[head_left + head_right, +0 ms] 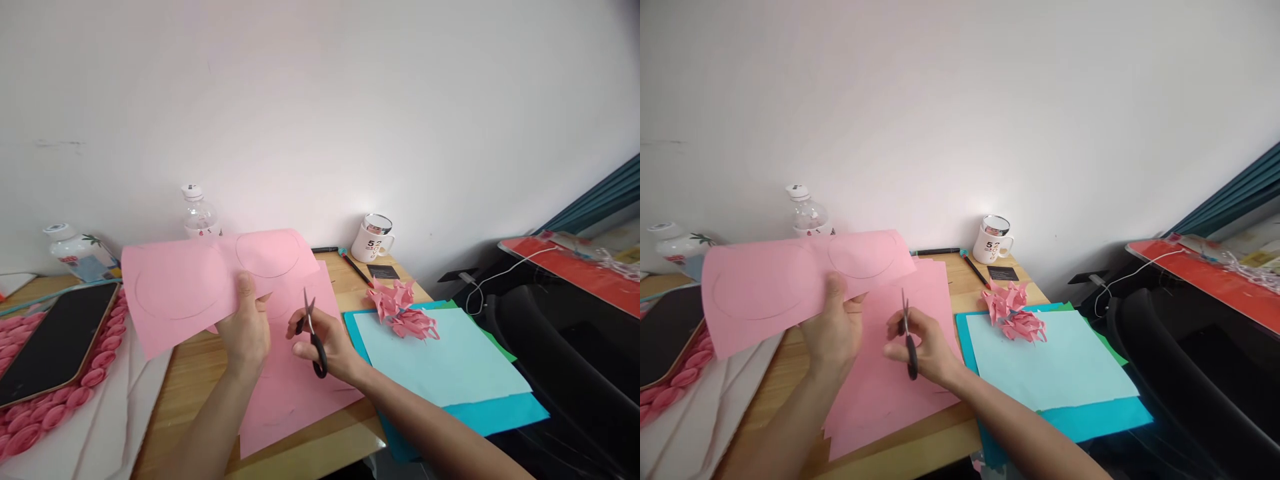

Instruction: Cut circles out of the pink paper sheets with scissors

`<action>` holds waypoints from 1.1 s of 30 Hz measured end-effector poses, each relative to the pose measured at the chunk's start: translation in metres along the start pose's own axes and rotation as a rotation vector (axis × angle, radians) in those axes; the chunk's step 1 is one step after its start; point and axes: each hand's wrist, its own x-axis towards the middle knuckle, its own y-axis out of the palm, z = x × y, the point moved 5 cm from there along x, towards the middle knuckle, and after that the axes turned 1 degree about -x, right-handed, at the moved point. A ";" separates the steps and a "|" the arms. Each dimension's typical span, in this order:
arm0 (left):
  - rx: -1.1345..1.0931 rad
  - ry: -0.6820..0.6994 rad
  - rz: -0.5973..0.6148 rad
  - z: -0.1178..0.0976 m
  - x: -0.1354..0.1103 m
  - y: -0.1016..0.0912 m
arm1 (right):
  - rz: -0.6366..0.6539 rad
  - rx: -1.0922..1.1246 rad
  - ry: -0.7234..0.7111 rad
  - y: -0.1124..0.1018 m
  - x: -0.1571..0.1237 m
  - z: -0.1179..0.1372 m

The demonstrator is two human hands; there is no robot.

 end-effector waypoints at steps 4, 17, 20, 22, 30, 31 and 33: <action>0.190 -0.116 -0.190 0.025 -0.012 -0.024 | 0.038 0.126 0.063 0.010 0.013 -0.002; 0.496 -0.060 -0.128 0.034 -0.025 -0.040 | -0.056 0.205 0.154 0.012 0.020 -0.019; 0.522 -0.069 -0.132 0.037 -0.028 -0.041 | -0.115 0.229 0.200 0.015 0.019 -0.025; 0.581 -0.055 -0.130 0.037 -0.029 -0.041 | -0.153 0.246 0.229 0.014 0.017 -0.029; 0.397 -0.205 0.178 0.064 -0.036 -0.043 | -0.156 0.266 0.210 -0.001 0.018 -0.023; 0.359 -0.259 0.245 0.069 -0.038 -0.042 | -0.158 0.270 0.211 -0.002 0.018 -0.021; 0.314 -0.329 0.306 0.076 -0.041 -0.044 | -0.156 0.278 0.220 -0.003 0.018 -0.019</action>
